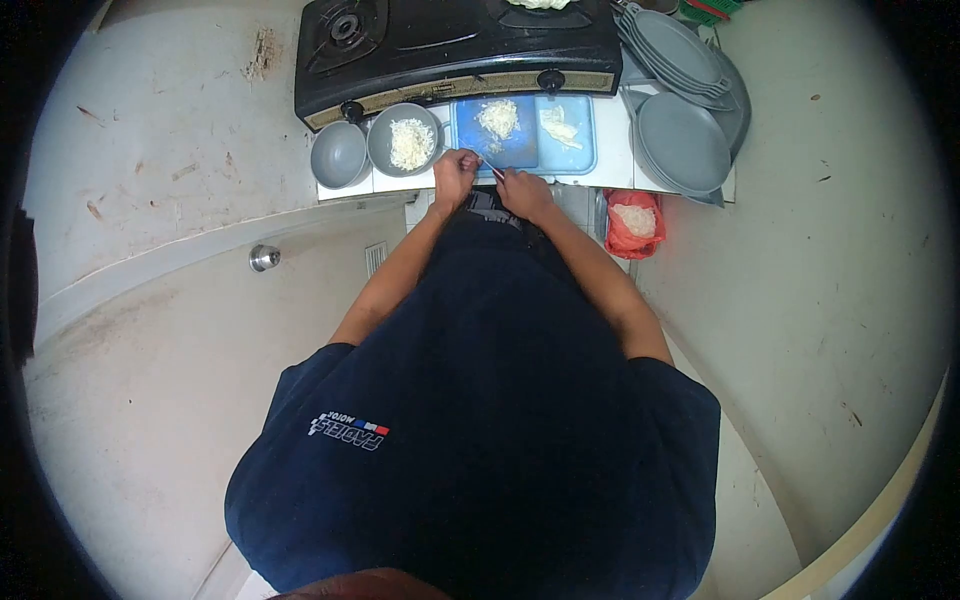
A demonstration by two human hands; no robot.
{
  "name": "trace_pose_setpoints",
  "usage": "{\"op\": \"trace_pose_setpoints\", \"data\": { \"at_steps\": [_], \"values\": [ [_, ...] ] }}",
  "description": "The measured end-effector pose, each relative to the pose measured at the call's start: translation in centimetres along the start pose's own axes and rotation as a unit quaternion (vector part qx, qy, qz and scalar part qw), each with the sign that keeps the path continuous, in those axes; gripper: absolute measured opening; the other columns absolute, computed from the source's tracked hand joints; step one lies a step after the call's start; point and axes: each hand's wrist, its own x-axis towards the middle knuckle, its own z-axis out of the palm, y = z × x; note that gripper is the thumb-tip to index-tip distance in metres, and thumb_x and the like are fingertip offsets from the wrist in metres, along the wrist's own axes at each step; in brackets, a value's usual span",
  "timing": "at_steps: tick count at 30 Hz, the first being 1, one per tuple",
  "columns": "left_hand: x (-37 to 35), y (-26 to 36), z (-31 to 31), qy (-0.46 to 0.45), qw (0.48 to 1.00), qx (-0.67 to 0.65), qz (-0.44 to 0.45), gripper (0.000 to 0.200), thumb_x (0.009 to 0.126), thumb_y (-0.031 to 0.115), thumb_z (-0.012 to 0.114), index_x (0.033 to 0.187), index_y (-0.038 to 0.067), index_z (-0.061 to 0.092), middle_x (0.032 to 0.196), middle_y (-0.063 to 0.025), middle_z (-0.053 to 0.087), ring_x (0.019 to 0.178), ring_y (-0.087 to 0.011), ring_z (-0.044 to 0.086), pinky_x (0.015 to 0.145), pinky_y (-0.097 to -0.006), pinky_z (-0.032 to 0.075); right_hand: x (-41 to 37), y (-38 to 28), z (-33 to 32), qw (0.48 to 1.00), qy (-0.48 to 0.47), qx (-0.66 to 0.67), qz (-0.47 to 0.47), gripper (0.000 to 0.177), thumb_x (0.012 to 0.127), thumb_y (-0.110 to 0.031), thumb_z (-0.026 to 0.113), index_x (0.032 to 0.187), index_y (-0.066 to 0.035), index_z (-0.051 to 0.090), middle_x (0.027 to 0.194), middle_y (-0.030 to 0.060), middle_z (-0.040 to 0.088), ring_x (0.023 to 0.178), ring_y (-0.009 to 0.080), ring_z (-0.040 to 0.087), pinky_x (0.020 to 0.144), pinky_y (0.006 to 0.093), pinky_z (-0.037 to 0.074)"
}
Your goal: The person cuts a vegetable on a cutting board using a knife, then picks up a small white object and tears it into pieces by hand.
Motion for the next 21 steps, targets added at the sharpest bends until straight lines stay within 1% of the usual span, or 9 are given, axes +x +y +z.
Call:
{"op": "trace_pose_setpoints", "data": {
  "at_steps": [4, 6, 8, 10, 11, 13, 16, 18, 21],
  "values": [
    [-0.1, 0.0, -0.1, 0.001, 1.0, 0.011, 0.008, 0.005, 0.085, 0.0, 0.072, 0.088, -0.003, 0.073, 0.081, -0.0174, 0.067, 0.069, -0.0265, 0.069, 0.068, -0.036, 0.056, 0.1, 0.2, 0.1, 1.0, -0.004, 0.003, 0.004, 0.038, 0.1, -0.033, 0.054, 0.103, 0.003, 0.063, 0.084, 0.0273, 0.071, 0.08, 0.046, 0.071, 0.074, 0.0554, 0.058],
    [-0.2, 0.2, -0.1, 0.001, 1.0, 0.026, 0.009, 0.005, 0.084, 0.0, 0.072, 0.088, -0.003, 0.073, 0.081, -0.0173, 0.066, 0.069, -0.0265, 0.068, 0.068, -0.0363, 0.056, -0.5, 0.9, 0.2, 0.999, 0.029, -0.012, -0.014, 0.04, 0.101, -0.036, 0.055, 0.104, 0.003, 0.062, 0.078, 0.0282, 0.069, 0.074, 0.0478, 0.07, 0.07, 0.057, 0.057],
    [-0.2, 0.5, -0.2, 0.002, 0.999, 0.039, 0.008, 0.005, 0.084, 0.001, 0.073, 0.088, -0.002, 0.073, 0.081, -0.0173, 0.066, 0.069, -0.0264, 0.068, 0.068, -0.0367, 0.055, -0.7, 1.3, 0.1, 1.0, 0.025, -0.014, -0.006, 0.04, 0.101, -0.036, 0.054, 0.104, 0.003, 0.062, 0.077, 0.0283, 0.069, 0.074, 0.0479, 0.07, 0.07, 0.0571, 0.057],
    [-0.3, 0.7, -0.2, 0.014, 0.999, 0.039, 0.013, 0.005, 0.084, 0.002, 0.073, 0.088, -0.001, 0.074, 0.081, -0.0179, 0.066, 0.07, -0.0285, 0.068, 0.069, -0.0383, 0.055, -0.9, 1.4, -0.1, 1.0, 0.019, -0.016, 0.002, 0.04, 0.101, -0.036, 0.054, 0.105, 0.003, 0.062, 0.077, 0.0283, 0.069, 0.074, 0.0481, 0.07, 0.07, 0.0572, 0.057],
    [-0.3, 0.6, -0.2, 0.014, 0.999, 0.039, 0.012, 0.005, 0.084, 0.002, 0.073, 0.088, -0.001, 0.074, 0.081, -0.0179, 0.066, 0.07, -0.0285, 0.068, 0.069, -0.0383, 0.055, -0.9, 1.3, -0.2, 1.0, 0.018, -0.01, 0.003, 0.04, 0.101, -0.036, 0.054, 0.105, 0.003, 0.062, 0.077, 0.0287, 0.069, 0.075, 0.0483, 0.07, 0.07, 0.0573, 0.057],
    [-0.3, 0.4, -0.2, 0.005, 0.999, 0.051, 0.0, 0.006, 0.085, 0.004, 0.072, 0.089, -0.001, 0.074, 0.082, -0.0187, 0.066, 0.072, -0.0317, 0.067, 0.071, -0.0407, 0.054, -1.0, 1.2, -0.3, 1.0, 0.017, -0.005, 0.005, 0.04, 0.101, -0.036, 0.054, 0.105, 0.003, 0.062, 0.078, 0.0291, 0.069, 0.075, 0.0486, 0.07, 0.071, 0.0574, 0.057],
    [-0.2, -0.7, 0.3, 0.009, 0.998, 0.061, 0.007, 0.007, 0.087, 0.006, 0.071, 0.089, 0.0, 0.074, 0.083, -0.0195, 0.066, 0.074, -0.0342, 0.068, 0.073, -0.043, 0.054, -1.1, 1.2, -0.1, 1.0, 0.019, 0.016, -0.017, 0.04, 0.101, -0.036, 0.055, 0.105, 0.003, 0.062, 0.077, 0.0301, 0.068, 0.075, 0.0494, 0.069, 0.07, 0.0577, 0.056],
    [-0.2, -0.4, 0.1, 0.004, 0.998, 0.057, 0.002, 0.007, 0.086, 0.006, 0.07, 0.089, 0.0, 0.074, 0.084, -0.0197, 0.067, 0.074, -0.0345, 0.068, 0.073, -0.0434, 0.054, -1.2, 1.2, 0.0, 0.999, 0.035, 0.013, -0.028, 0.039, 0.101, -0.036, 0.056, 0.104, 0.003, 0.062, 0.077, 0.0304, 0.068, 0.074, 0.0495, 0.069, 0.069, 0.0577, 0.056],
    [-0.2, -0.1, 0.0, 0.0, 0.999, 0.048, 0.0, 0.007, 0.086, 0.006, 0.07, 0.088, 0.0, 0.074, 0.085, -0.0199, 0.067, 0.075, -0.0347, 0.068, 0.073, -0.0437, 0.054, -1.2, 1.1, 0.0, 1.0, 0.018, 0.014, -0.013, 0.039, 0.101, -0.035, 0.056, 0.103, 0.003, 0.062, 0.077, 0.0304, 0.068, 0.074, 0.0493, 0.069, 0.07, 0.0576, 0.056]
  ]
}}
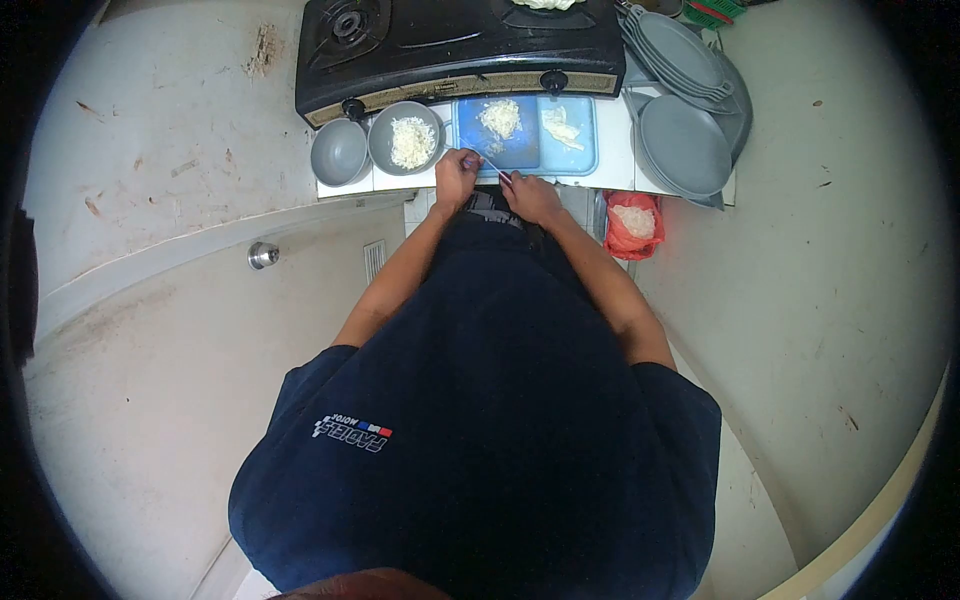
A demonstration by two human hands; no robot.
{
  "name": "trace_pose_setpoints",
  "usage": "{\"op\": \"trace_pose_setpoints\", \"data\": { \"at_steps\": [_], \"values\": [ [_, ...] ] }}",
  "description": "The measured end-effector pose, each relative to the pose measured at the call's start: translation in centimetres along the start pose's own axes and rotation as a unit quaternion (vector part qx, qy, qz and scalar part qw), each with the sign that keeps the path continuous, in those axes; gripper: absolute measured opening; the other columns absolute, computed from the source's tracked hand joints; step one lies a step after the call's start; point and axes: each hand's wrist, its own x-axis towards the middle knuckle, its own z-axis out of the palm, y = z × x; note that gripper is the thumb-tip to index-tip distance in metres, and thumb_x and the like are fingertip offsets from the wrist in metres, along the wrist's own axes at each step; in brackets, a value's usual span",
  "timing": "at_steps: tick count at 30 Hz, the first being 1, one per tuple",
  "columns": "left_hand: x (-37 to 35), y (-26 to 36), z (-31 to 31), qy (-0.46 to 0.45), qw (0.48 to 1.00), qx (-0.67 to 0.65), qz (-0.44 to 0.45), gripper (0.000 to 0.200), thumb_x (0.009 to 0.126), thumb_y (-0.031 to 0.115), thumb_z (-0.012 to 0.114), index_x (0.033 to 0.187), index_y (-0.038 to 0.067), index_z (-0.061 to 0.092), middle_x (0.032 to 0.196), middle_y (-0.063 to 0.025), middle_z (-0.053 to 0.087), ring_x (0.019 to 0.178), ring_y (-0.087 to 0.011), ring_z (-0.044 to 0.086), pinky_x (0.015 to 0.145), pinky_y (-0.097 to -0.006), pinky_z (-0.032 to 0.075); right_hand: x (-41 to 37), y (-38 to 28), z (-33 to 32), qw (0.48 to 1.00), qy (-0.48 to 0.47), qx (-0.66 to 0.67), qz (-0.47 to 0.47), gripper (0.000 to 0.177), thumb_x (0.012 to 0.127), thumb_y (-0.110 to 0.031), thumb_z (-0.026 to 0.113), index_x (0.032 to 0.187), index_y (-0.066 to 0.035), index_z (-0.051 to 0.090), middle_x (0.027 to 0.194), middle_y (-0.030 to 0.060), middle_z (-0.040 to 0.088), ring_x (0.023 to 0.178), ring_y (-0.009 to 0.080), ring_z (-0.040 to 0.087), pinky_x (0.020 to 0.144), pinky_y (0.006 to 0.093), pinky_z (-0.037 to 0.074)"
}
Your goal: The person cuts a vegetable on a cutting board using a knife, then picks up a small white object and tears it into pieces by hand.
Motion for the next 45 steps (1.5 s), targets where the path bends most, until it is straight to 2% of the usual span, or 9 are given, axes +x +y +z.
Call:
{"op": "trace_pose_setpoints", "data": {
  "at_steps": [8, 14, 20, 22, 25, 28, 37, 39, 45],
  "values": [
    [0.2, 0.1, -0.1, -0.002, 1.0, 0.012, 0.004, 0.006, 0.085, 0.005, 0.071, 0.088, 0.001, 0.074, 0.085, -0.0195, 0.068, 0.077, -0.0334, 0.07, 0.074, -0.0425, 0.055, 1.6, -0.4, 0.5, 1.0, -0.006, -0.004, -0.012, 0.04, 0.101, -0.034, 0.055, 0.102, 0.005, 0.063, 0.08, 0.0296, 0.069, 0.076, 0.0481, 0.07, 0.072, 0.0574, 0.057],
    [0.3, -0.4, 0.4, 0.005, 1.0, -0.025, -0.001, 0.006, 0.083, 0.001, 0.073, 0.089, -0.001, 0.073, 0.083, -0.0197, 0.07, 0.074, -0.0317, 0.072, 0.072, -0.04, 0.057, 0.4, 0.3, 0.3, 1.0, -0.001, -0.008, -0.012, 0.04, 0.101, -0.034, 0.056, 0.102, 0.004, 0.064, 0.079, 0.0289, 0.069, 0.075, 0.048, 0.069, 0.072, 0.0576, 0.056],
    [0.0, 0.9, -0.2, 0.002, 0.998, -0.039, -0.054, 0.004, 0.085, 0.002, 0.073, 0.087, -0.001, 0.073, 0.082, -0.0196, 0.07, 0.072, -0.0302, 0.071, 0.069, -0.0382, 0.057, 1.6, -0.1, 0.9, 1.0, -0.001, -0.015, -0.009, 0.04, 0.101, -0.036, 0.055, 0.104, 0.003, 0.064, 0.078, 0.0292, 0.069, 0.075, 0.0483, 0.069, 0.072, 0.0574, 0.057],
    [0.1, 0.6, -0.3, 0.002, 1.0, 0.006, -0.012, 0.004, 0.085, 0.002, 0.073, 0.087, -0.002, 0.073, 0.082, -0.0191, 0.068, 0.071, -0.0297, 0.07, 0.068, -0.0373, 0.056, 1.5, 0.0, 0.7, 1.0, 0.003, -0.019, -0.015, 0.041, 0.101, -0.036, 0.054, 0.105, 0.003, 0.064, 0.078, 0.0293, 0.069, 0.075, 0.0484, 0.069, 0.072, 0.0574, 0.057],
    [-0.1, 0.7, -0.2, 0.012, 1.0, -0.012, 0.006, 0.006, 0.085, 0.003, 0.074, 0.088, -0.002, 0.074, 0.081, -0.0189, 0.067, 0.072, -0.0298, 0.07, 0.069, -0.0375, 0.055, 0.7, 0.1, -0.5, 1.0, -0.021, -0.019, 0.002, 0.041, 0.101, -0.037, 0.054, 0.106, 0.003, 0.064, 0.079, 0.03, 0.069, 0.076, 0.0487, 0.07, 0.073, 0.0574, 0.057],
    [-0.1, 0.4, 0.1, 0.013, 1.0, -0.013, -0.008, 0.007, 0.084, 0.004, 0.074, 0.089, -0.002, 0.074, 0.081, -0.0197, 0.067, 0.072, -0.0299, 0.07, 0.069, -0.038, 0.056, 0.5, 0.6, -0.2, 1.0, -0.008, -0.01, 0.021, 0.043, 0.101, -0.038, 0.054, 0.107, 0.004, 0.063, 0.081, 0.0302, 0.07, 0.078, 0.049, 0.07, 0.074, 0.0571, 0.057],
    [0.0, 0.6, -0.3, 0.012, 1.0, -0.012, 0.01, 0.008, 0.085, 0.004, 0.074, 0.09, -0.003, 0.075, 0.08, -0.0203, 0.066, 0.072, -0.0303, 0.07, 0.069, -0.0385, 0.056, 0.1, -0.1, -0.5, 1.0, -0.023, 0.007, 0.003, 0.039, 0.101, -0.036, 0.054, 0.106, 0.002, 0.065, 0.084, 0.029, 0.07, 0.08, 0.0473, 0.07, 0.076, 0.0565, 0.057],
    [0.0, 1.1, -0.5, 0.012, 1.0, -0.007, 0.009, 0.008, 0.084, 0.003, 0.074, 0.09, -0.003, 0.075, 0.081, -0.0204, 0.066, 0.072, -0.0304, 0.07, 0.069, -0.0386, 0.056, 0.1, 0.1, 0.0, 1.0, 0.005, 0.007, -0.008, 0.039, 0.101, -0.036, 0.056, 0.105, 0.001, 0.064, 0.079, 0.0299, 0.068, 0.076, 0.0488, 0.069, 0.073, 0.0577, 0.056],
    [0.0, 0.5, -0.3, 0.006, 1.0, -0.02, -0.002, 0.008, 0.084, 0.002, 0.074, 0.089, -0.003, 0.074, 0.082, -0.0205, 0.066, 0.073, -0.0309, 0.071, 0.07, -0.0393, 0.057, 0.5, 0.0, 0.1, 1.0, 0.01, 0.01, -0.023, 0.038, 0.101, -0.035, 0.057, 0.104, 0.003, 0.063, 0.077, 0.0305, 0.067, 0.075, 0.0489, 0.068, 0.071, 0.058, 0.055]
  ]
}}
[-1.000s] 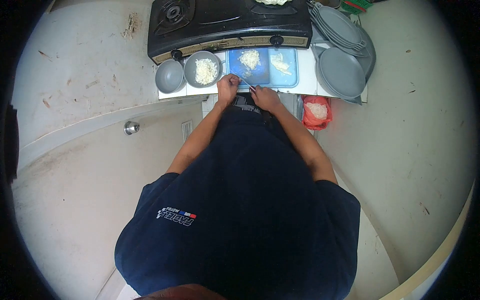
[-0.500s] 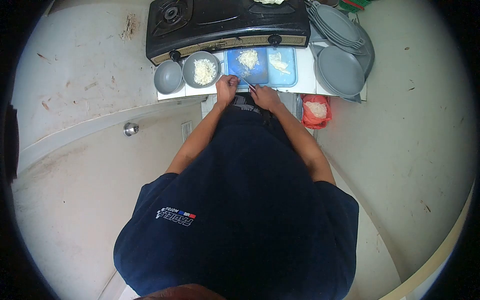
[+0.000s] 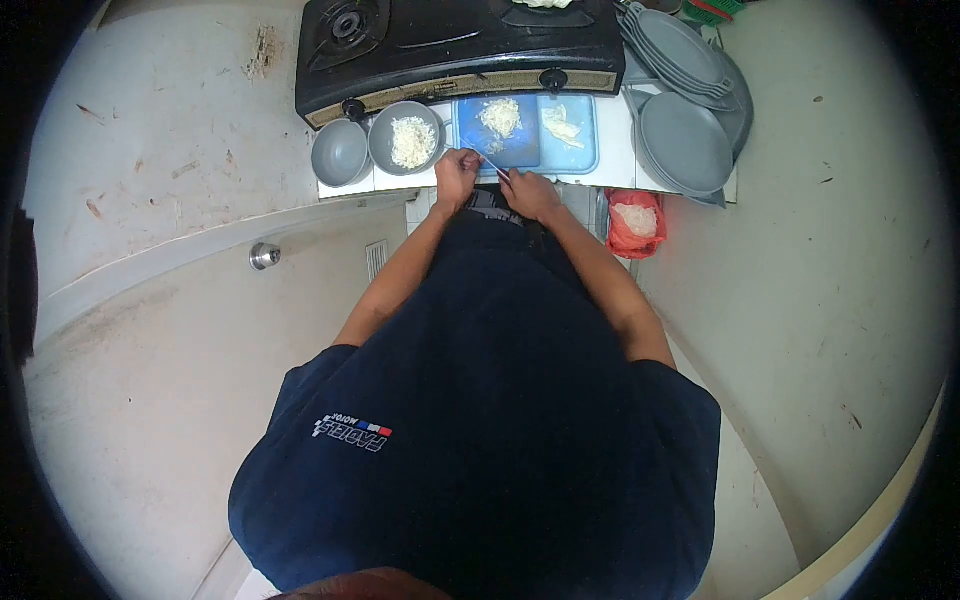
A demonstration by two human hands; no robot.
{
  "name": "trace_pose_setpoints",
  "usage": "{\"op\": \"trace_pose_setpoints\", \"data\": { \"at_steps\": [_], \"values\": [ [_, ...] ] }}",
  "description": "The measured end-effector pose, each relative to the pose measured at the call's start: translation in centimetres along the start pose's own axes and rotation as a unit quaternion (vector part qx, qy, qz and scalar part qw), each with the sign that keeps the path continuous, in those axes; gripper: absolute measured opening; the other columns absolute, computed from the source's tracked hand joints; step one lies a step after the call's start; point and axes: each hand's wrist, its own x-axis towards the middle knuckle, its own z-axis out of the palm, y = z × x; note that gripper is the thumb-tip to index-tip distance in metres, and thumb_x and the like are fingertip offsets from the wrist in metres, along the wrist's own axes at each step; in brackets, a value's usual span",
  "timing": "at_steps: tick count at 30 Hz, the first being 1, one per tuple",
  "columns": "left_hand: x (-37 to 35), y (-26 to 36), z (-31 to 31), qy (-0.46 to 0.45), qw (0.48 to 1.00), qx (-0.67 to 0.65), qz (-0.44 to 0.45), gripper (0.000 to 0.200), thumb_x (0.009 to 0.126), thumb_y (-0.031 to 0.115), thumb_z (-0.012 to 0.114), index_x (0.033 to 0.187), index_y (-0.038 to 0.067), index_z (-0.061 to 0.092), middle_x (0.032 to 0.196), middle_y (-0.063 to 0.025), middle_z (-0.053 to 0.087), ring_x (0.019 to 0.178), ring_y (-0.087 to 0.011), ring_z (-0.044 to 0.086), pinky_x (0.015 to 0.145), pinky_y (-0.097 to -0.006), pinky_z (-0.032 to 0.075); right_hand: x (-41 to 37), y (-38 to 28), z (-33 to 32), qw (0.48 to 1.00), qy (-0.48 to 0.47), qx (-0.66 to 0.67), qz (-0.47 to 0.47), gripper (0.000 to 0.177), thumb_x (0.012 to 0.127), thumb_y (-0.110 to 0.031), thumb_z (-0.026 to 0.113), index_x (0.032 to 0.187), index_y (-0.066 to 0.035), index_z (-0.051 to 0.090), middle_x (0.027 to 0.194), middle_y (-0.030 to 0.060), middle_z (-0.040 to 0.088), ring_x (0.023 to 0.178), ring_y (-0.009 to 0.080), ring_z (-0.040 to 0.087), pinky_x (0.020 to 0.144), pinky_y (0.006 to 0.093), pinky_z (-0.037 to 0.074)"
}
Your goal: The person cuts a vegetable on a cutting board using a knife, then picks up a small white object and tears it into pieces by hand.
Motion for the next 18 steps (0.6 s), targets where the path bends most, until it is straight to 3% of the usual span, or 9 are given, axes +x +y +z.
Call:
{"op": "trace_pose_setpoints", "data": {
  "at_steps": [4, 9, 18],
  "values": [
    [0.0, -0.1, 0.2, 0.001, 1.0, 0.023, 0.001, 0.008, 0.084, 0.003, 0.074, 0.089, -0.003, 0.074, 0.082, -0.0204, 0.066, 0.073, -0.0311, 0.071, 0.07, -0.0396, 0.057, 0.2, 0.2, 0.2, 0.999, -0.034, 0.0, 0.021, 0.04, 0.101, -0.036, 0.053, 0.107, 0.002, 0.063, 0.084, 0.0292, 0.07, 0.08, 0.0488, 0.07, 0.076, 0.0571, 0.057],
    [0.1, 0.3, -0.1, 0.0, 1.0, 0.015, 0.005, 0.008, 0.085, 0.003, 0.073, 0.089, -0.003, 0.074, 0.081, -0.02, 0.066, 0.073, -0.0304, 0.071, 0.07, -0.039, 0.057, 1.0, -0.3, 0.5, 1.0, -0.014, -0.01, 0.007, 0.037, 0.1, -0.033, 0.056, 0.101, 0.004, 0.062, 0.078, 0.0302, 0.068, 0.075, 0.0483, 0.069, 0.07, 0.0582, 0.056],
    [-0.2, 0.1, 0.3, 0.014, 1.0, -0.013, -0.004, 0.005, 0.085, 0.001, 0.071, 0.088, -0.003, 0.074, 0.082, -0.0196, 0.066, 0.072, -0.0303, 0.07, 0.07, -0.0381, 0.056, -0.1, 0.6, 0.7, 1.0, 0.01, -0.014, -0.002, 0.037, 0.1, -0.033, 0.055, 0.103, 0.004, 0.062, 0.077, 0.0294, 0.068, 0.074, 0.0483, 0.069, 0.07, 0.0571, 0.057]
  ]
}}
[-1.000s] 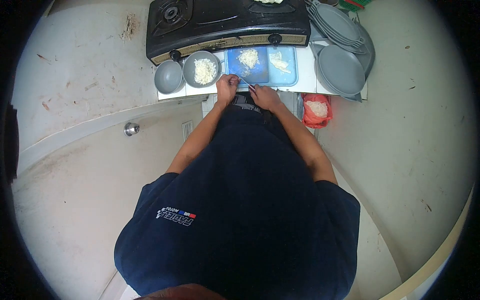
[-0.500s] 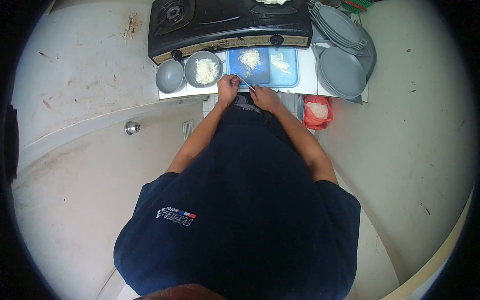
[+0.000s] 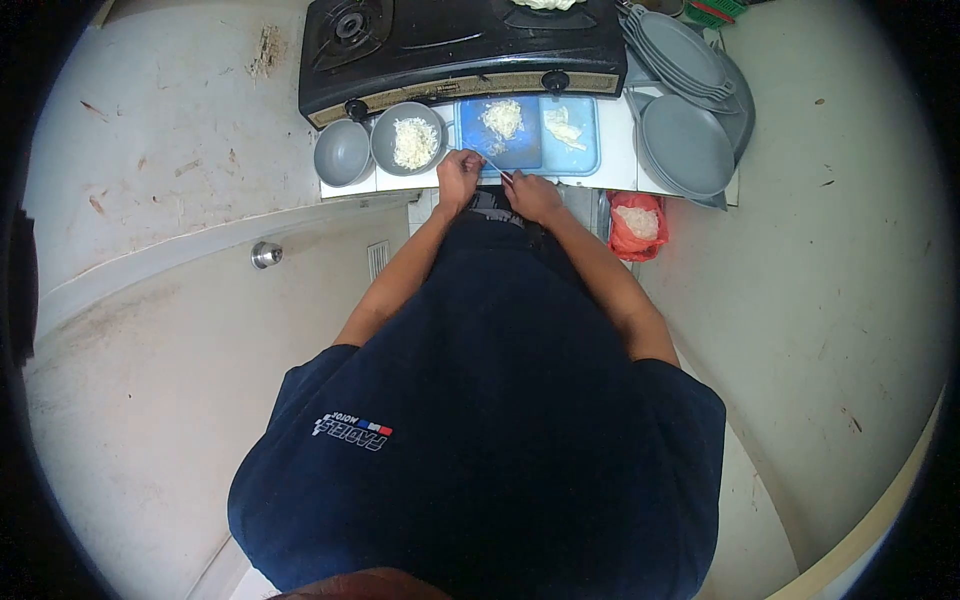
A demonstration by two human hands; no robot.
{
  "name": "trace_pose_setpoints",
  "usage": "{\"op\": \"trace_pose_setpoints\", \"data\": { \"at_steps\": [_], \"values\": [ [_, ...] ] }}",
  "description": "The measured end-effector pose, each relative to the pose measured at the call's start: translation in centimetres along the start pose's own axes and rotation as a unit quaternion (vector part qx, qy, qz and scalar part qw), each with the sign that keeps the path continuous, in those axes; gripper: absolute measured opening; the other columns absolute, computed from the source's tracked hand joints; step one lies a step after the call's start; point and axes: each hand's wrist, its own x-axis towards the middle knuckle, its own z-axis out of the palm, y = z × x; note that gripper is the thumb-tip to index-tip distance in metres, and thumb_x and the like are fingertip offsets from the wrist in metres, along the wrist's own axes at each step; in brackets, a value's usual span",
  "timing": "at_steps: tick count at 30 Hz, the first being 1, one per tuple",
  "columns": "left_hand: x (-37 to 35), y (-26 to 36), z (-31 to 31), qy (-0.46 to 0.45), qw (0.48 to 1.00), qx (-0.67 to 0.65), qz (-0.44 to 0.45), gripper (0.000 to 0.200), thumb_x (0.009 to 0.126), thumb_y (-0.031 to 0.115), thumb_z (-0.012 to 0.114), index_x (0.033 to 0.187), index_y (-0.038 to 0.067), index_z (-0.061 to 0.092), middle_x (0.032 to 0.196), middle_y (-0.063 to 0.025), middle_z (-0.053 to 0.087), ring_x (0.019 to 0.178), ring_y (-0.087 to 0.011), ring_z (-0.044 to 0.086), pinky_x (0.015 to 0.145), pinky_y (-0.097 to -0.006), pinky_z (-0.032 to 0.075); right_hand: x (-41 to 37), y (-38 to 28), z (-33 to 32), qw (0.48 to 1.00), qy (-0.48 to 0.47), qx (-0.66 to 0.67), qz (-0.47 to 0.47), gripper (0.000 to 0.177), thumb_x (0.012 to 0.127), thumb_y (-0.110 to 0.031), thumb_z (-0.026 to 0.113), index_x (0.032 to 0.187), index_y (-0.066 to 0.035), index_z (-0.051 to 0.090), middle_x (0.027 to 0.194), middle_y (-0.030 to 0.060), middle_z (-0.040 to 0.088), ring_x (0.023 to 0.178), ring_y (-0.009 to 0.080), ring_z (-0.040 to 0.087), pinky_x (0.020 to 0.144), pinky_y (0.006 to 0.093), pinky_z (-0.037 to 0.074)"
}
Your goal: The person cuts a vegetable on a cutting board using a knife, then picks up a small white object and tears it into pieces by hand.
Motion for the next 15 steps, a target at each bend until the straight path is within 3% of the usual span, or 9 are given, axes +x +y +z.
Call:
{"op": "trace_pose_setpoints", "data": {
  "at_steps": [15],
  "values": [
    [0.1, 0.1, -0.7, -0.021, 0.999, 0.033, 0.035, 0.011, 0.083, -0.003, 0.067, 0.091, -0.002, 0.075, 0.082, -0.0196, 0.067, 0.072, -0.0322, 0.069, 0.068, -0.0388, 0.056, 0.3, -0.4, -1.0, 0.998, -0.051, -0.017, 0.035, 0.043, 0.101, -0.04, 0.053, 0.108, 0.002, 0.062, 0.082, 0.0299, 0.069, 0.078, 0.0483, 0.07, 0.073, 0.0577, 0.057]
  ]
}}
